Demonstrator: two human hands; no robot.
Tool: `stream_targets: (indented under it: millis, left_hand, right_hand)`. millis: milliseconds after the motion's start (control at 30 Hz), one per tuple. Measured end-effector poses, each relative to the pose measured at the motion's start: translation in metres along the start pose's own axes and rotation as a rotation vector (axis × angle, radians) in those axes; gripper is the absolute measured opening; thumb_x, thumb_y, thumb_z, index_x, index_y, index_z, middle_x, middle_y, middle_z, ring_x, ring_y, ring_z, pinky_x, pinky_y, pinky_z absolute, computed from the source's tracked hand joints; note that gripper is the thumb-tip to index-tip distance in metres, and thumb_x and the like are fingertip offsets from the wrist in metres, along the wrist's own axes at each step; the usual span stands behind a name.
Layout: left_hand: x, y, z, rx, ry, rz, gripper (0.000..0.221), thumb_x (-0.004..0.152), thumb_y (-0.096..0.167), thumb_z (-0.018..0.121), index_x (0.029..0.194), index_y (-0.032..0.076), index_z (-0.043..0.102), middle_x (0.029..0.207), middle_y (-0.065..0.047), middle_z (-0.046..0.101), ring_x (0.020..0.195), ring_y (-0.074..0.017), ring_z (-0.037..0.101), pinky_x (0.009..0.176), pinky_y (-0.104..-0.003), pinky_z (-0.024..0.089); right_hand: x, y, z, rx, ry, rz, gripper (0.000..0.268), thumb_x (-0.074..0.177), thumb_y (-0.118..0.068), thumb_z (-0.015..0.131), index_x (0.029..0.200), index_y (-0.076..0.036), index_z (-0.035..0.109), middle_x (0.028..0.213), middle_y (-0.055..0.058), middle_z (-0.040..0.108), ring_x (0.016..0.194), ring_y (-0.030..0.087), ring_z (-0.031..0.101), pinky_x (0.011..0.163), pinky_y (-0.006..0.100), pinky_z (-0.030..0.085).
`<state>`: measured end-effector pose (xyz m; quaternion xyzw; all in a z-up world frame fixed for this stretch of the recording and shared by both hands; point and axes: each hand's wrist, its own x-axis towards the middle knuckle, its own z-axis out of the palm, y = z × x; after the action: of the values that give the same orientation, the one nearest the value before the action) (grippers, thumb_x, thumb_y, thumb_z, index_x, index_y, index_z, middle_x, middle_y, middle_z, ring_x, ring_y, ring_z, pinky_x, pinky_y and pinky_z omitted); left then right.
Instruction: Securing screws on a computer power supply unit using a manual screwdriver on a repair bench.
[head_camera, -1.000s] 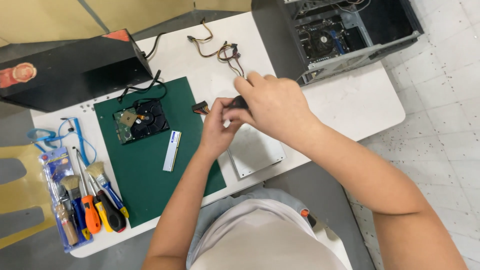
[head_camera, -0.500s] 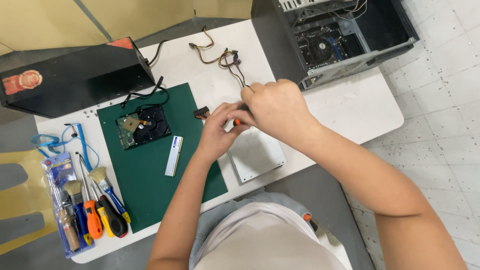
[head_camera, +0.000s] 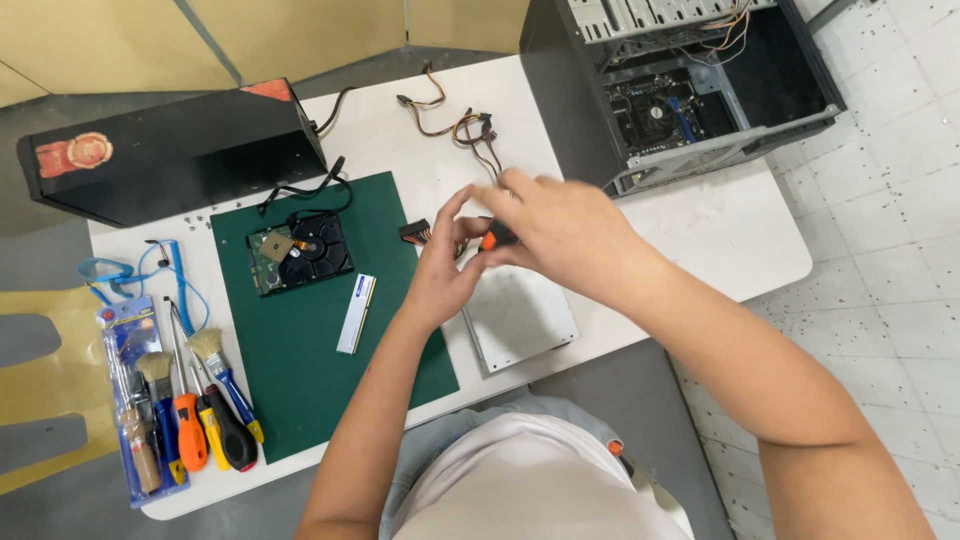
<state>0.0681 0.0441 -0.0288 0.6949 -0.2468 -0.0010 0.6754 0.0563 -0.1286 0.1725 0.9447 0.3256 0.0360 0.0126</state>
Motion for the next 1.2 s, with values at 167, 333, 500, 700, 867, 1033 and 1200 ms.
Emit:
stream_targets:
  millis: [167, 333, 500, 700, 867, 1033, 1200]
  left_hand:
    - [-0.001, 0.018, -0.007, -0.114, -0.106, 0.004, 0.077, 0.106, -0.004, 0.052, 0.171, 0.005, 0.013, 0.132, -0.014, 0.071, 0.127, -0.0267, 0.064, 0.118, -0.049, 0.047]
    - [0.002, 0.015, 0.003, 0.013, -0.038, 0.009, 0.09, 0.095, -0.003, 0.074, 0.169, 0.006, 0.022, 0.125, -0.015, 0.07, 0.119, -0.0283, 0.067, 0.111, -0.049, 0.051]
    - [0.005, 0.037, -0.006, -0.012, -0.152, 0.064, 0.095, 0.096, -0.009, 0.068, 0.172, 0.007, 0.014, 0.13, -0.015, 0.07, 0.124, -0.0287, 0.065, 0.115, -0.051, 0.048]
    - [0.005, 0.007, 0.008, 0.111, -0.03, 0.048, 0.087, 0.089, 0.016, 0.087, 0.162, 0.009, 0.041, 0.123, -0.009, 0.067, 0.12, -0.026, 0.066, 0.112, -0.046, 0.05]
    - [0.005, 0.009, -0.002, 0.021, -0.033, 0.041, 0.07, 0.103, 0.007, 0.067, 0.166, 0.009, 0.034, 0.121, -0.01, 0.07, 0.113, -0.0238, 0.067, 0.11, -0.045, 0.049]
    - [0.002, 0.03, 0.006, 0.024, -0.108, 0.066, 0.086, 0.09, 0.007, 0.08, 0.165, 0.01, 0.038, 0.142, -0.019, 0.061, 0.139, -0.0396, 0.056, 0.121, -0.054, 0.043]
    - [0.006, 0.015, 0.013, 0.037, -0.026, 0.066, 0.071, 0.097, 0.004, 0.074, 0.159, 0.009, 0.039, 0.124, -0.012, 0.067, 0.119, -0.0271, 0.065, 0.112, -0.045, 0.05]
  right_hand:
    - [-0.005, 0.012, 0.022, 0.018, -0.155, -0.059, 0.025, 0.096, -0.022, 0.069, 0.119, -0.012, 0.062, 0.106, 0.006, 0.067, 0.082, 0.03, 0.078, 0.069, 0.039, 0.064]
    - [0.004, 0.015, 0.05, -0.108, 0.089, -0.062, 0.053, 0.104, -0.068, 0.053, 0.111, -0.017, 0.066, 0.082, -0.001, 0.067, 0.072, 0.021, 0.075, 0.07, 0.034, 0.059]
    - [-0.004, 0.006, 0.011, 0.151, -0.164, -0.091, 0.032, 0.098, -0.032, 0.069, 0.124, -0.014, 0.065, 0.1, 0.009, 0.067, 0.089, 0.034, 0.075, 0.073, 0.045, 0.063]
    - [-0.011, 0.019, 0.043, -0.124, 0.023, 0.024, 0.048, 0.103, -0.064, 0.056, 0.117, -0.018, 0.063, 0.076, 0.0, 0.068, 0.066, 0.021, 0.075, 0.061, 0.034, 0.059]
    - [-0.014, 0.003, -0.015, 0.15, -0.307, 0.03, 0.051, 0.095, -0.014, 0.069, 0.144, -0.012, 0.053, 0.121, 0.021, 0.067, 0.085, 0.043, 0.08, 0.07, 0.047, 0.068]
    - [-0.014, 0.021, 0.041, -0.13, 0.013, 0.072, 0.054, 0.099, -0.069, 0.062, 0.099, -0.016, 0.067, 0.069, 0.002, 0.07, 0.06, 0.023, 0.074, 0.058, 0.035, 0.057]
    - [-0.01, 0.009, 0.01, -0.023, -0.063, -0.001, 0.04, 0.093, -0.048, 0.069, 0.116, -0.015, 0.066, 0.098, 0.007, 0.07, 0.082, 0.031, 0.075, 0.073, 0.043, 0.059]
